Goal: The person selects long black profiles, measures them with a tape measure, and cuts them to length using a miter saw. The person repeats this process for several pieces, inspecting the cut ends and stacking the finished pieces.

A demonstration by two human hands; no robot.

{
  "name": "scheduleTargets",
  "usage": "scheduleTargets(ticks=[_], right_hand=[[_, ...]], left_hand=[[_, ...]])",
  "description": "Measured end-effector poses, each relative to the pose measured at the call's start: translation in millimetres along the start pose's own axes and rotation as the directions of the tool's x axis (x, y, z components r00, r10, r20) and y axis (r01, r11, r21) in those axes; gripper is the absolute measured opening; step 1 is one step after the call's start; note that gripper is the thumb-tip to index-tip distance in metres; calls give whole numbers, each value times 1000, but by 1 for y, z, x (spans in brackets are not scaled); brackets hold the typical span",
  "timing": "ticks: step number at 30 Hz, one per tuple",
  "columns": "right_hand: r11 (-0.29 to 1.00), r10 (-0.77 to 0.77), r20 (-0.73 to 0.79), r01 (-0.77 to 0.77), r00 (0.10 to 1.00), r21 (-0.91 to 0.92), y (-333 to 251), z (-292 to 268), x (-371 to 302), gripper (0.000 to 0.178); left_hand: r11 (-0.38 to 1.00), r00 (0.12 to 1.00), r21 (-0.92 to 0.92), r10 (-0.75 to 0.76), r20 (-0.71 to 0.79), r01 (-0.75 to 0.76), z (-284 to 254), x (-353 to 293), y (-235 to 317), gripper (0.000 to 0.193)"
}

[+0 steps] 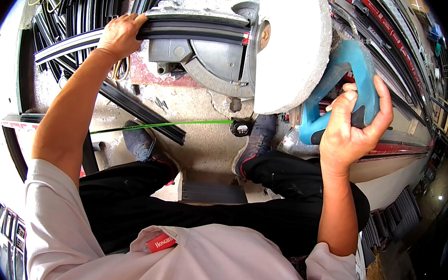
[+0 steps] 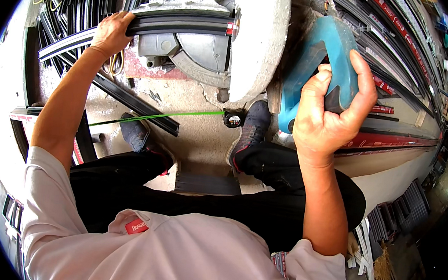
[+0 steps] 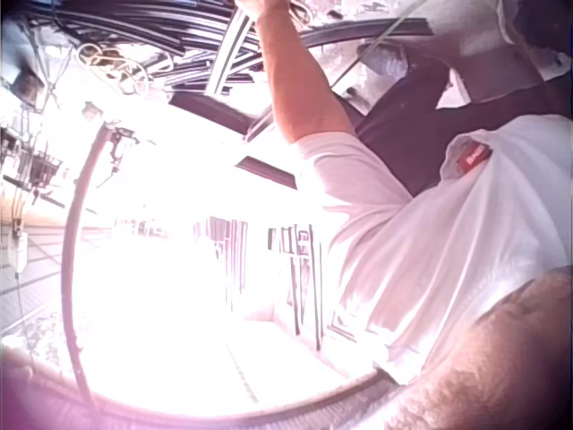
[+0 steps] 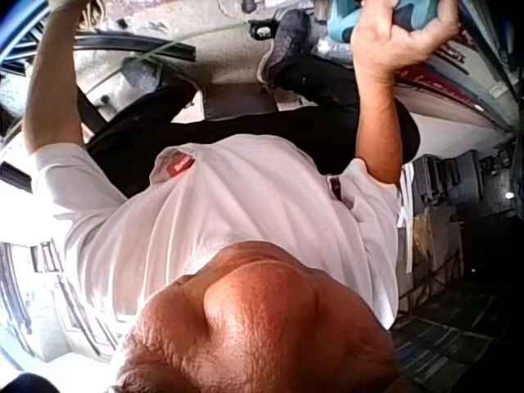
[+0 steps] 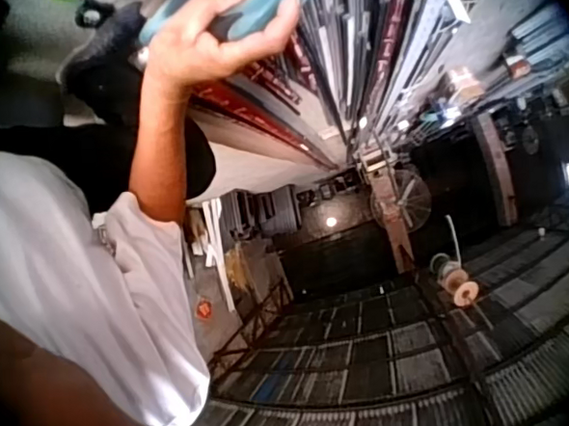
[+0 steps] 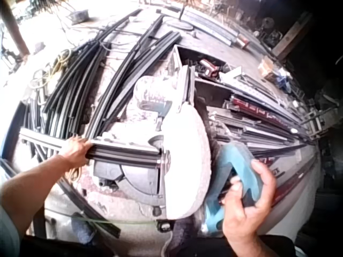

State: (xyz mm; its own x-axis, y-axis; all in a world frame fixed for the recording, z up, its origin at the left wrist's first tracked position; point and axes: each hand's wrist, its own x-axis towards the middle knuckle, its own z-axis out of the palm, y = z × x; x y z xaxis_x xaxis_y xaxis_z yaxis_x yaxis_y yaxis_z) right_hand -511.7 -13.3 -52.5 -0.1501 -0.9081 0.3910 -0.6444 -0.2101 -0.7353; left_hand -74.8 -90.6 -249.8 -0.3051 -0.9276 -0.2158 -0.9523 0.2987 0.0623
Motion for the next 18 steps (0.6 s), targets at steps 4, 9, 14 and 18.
scheduleTargets(ticks=[4, 9, 14, 18], right_hand=[[1000, 0, 3, 0, 1000, -6, 1, 0, 0, 47], [1000, -12, 14, 12, 1000, -24, -1, -2, 2, 46], [999, 38, 22, -37, 999, -17, -12, -2, 16, 44], [999, 49, 46, -48, 998, -16, -20, -3, 27, 43]], left_hand=[[1000, 1000, -3, 3, -6, -3, 0, 0, 1, 46], [1000, 1000, -3, -2, -2, 2, 1, 0, 0, 47], [1000, 1000, -18, -1, -21, 1, 0, -1, 2, 44], [1000, 1000, -31, 2, -15, -2, 1, 0, 0, 44]])
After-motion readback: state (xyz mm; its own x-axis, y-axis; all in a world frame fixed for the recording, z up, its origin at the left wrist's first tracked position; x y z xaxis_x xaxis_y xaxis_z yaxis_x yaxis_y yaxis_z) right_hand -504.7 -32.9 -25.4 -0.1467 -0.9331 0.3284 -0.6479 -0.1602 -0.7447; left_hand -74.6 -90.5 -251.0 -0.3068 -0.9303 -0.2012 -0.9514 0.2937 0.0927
